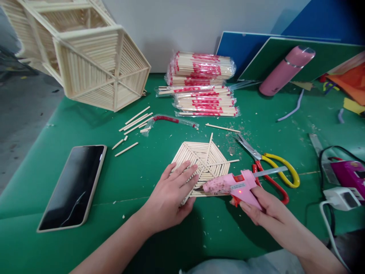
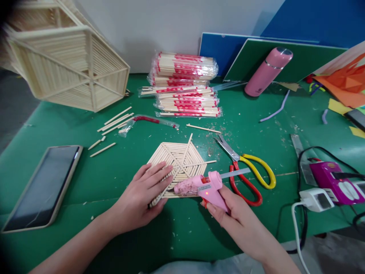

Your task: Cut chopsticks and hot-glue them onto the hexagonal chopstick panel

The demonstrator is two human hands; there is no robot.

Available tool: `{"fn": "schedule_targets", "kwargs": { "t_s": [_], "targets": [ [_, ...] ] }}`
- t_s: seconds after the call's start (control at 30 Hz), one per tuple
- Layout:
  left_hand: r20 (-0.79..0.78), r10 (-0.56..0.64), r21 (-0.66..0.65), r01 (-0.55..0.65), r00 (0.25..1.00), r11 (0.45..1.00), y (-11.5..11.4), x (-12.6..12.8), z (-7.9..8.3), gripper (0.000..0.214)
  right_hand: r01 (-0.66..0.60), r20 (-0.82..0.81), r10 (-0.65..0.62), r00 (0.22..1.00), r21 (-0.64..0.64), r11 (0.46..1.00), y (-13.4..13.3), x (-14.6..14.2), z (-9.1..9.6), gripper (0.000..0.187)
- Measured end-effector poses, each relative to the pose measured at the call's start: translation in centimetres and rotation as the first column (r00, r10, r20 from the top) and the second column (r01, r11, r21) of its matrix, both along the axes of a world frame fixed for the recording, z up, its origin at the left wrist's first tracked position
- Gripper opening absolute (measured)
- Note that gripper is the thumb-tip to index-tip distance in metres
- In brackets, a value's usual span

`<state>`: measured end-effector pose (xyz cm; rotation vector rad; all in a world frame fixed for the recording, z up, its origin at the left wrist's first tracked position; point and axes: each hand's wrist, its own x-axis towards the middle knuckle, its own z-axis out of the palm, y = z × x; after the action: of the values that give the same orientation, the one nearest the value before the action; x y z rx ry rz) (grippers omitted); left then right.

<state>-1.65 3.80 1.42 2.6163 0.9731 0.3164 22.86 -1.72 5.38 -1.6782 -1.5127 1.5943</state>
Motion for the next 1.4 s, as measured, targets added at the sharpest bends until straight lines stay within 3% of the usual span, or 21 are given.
{"fn": "schedule_targets", "kwargs": {
  "t_s": [0.23,0.53,0.87,1.23,1.4],
  "targets": [
    [0.0,-0.004,-0.005,0.004,1.0,1.0,0.1,-0.1,0.0,0.044,-0.009,0.006,0.009,1.0,-0.014,1.0,0.2,-0.4,0.4,0.026],
    [0.015,0.005,-0.004,-0.005,1.0,1.0,0.0,0.0,0.0,0.043,0.04,0.031,-0.039,0.999,-0.036,0.999,-1.4,2.2,-1.5,0.024],
    [-0.002,0.012,0.003,-0.012,1.0,1.0,0.0,-0.1,0.0,0.042,0.007,-0.043,-0.008,0.999,-0.03,1.0,0.1,-0.2,-0.6,0.02],
    [-0.028,0.012,0.004,-0.012,1.0,1.0,-0.1,-0.2,-0.1,0.044,0.047,-0.012,-0.047,0.999,-0.056,0.997,-1.0,1.7,-1.0,0.026],
    [-0.026,0.018,-0.002,-0.018,1.0,1.0,0.0,-0.1,-0.2,0.044,0.029,0.0,-0.029,1.0,-0.024,0.999,-0.7,0.7,-0.9,0.022]
  ]
}}
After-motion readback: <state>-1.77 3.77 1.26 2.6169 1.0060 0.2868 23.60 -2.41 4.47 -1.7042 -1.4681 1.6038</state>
